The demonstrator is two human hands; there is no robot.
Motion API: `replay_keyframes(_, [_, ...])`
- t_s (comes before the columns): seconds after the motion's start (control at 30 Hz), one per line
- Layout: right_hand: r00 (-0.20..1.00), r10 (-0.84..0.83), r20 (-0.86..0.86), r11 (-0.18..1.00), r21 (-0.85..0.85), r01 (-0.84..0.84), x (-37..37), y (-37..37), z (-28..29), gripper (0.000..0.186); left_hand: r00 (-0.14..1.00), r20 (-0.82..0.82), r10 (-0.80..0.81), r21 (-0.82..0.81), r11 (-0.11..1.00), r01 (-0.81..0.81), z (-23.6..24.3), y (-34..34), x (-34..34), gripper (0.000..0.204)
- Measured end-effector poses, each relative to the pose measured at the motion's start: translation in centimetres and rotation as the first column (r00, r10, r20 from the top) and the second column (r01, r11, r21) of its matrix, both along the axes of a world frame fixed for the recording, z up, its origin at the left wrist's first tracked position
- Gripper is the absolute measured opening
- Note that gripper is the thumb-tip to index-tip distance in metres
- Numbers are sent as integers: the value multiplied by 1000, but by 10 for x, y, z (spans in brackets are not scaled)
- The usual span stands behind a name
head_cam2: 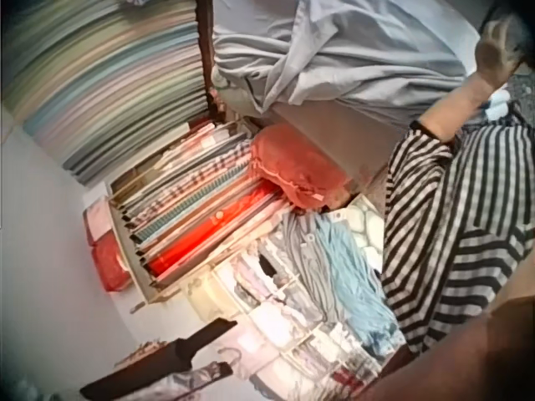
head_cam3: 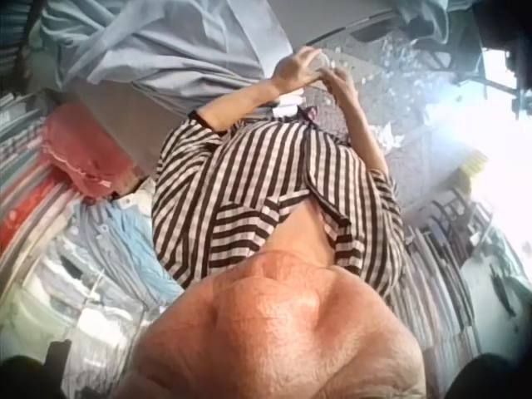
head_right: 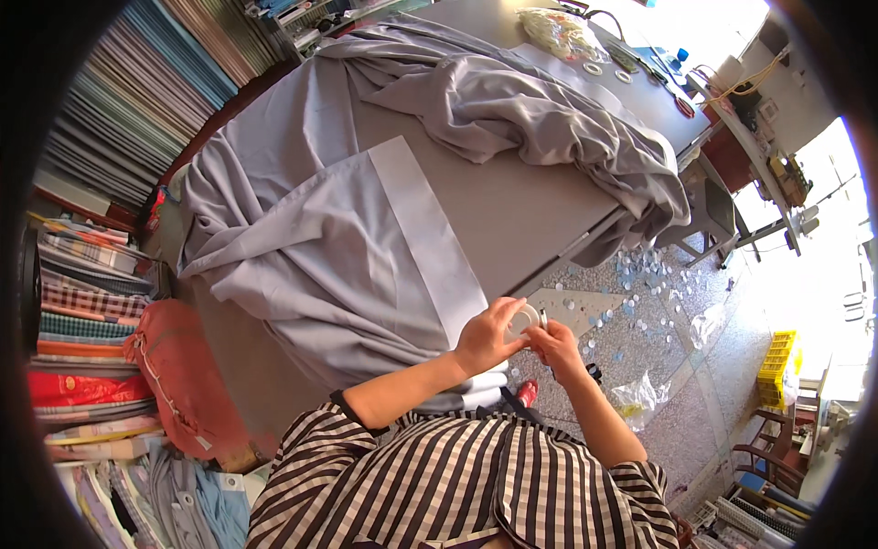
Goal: Marking circles on a curtain header tape using a template and cutting them out with scissors.
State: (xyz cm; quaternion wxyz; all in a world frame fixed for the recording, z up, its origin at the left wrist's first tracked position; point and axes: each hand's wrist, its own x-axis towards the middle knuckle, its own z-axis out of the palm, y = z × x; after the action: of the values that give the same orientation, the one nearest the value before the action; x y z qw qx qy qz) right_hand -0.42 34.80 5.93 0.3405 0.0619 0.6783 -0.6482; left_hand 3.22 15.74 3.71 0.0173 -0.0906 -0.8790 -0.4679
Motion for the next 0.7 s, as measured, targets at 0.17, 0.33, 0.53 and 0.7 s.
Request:
replay_keyframes(0.17, [992,-87,-94,987,126,99,16,101,-12,23,894,447,9,-722,594,355,25,-1,51,146])
replay_keyframes(0.33, [950,-310,-36,947,81,312,30,251,-41,17,932,239,273,-915,384,122,-27,-65,83,124])
replay_keyframes(0.53, [933,-356,59,933,80,351,26,351,-41,17,905,246,347,-727,683,-65,17,-83,53,28])
replay_keyframes(0.7, [921,-389,29,921,25,388,-14,358,-35,17,508,-123,852,-247,470,-847,154,-208,45,38])
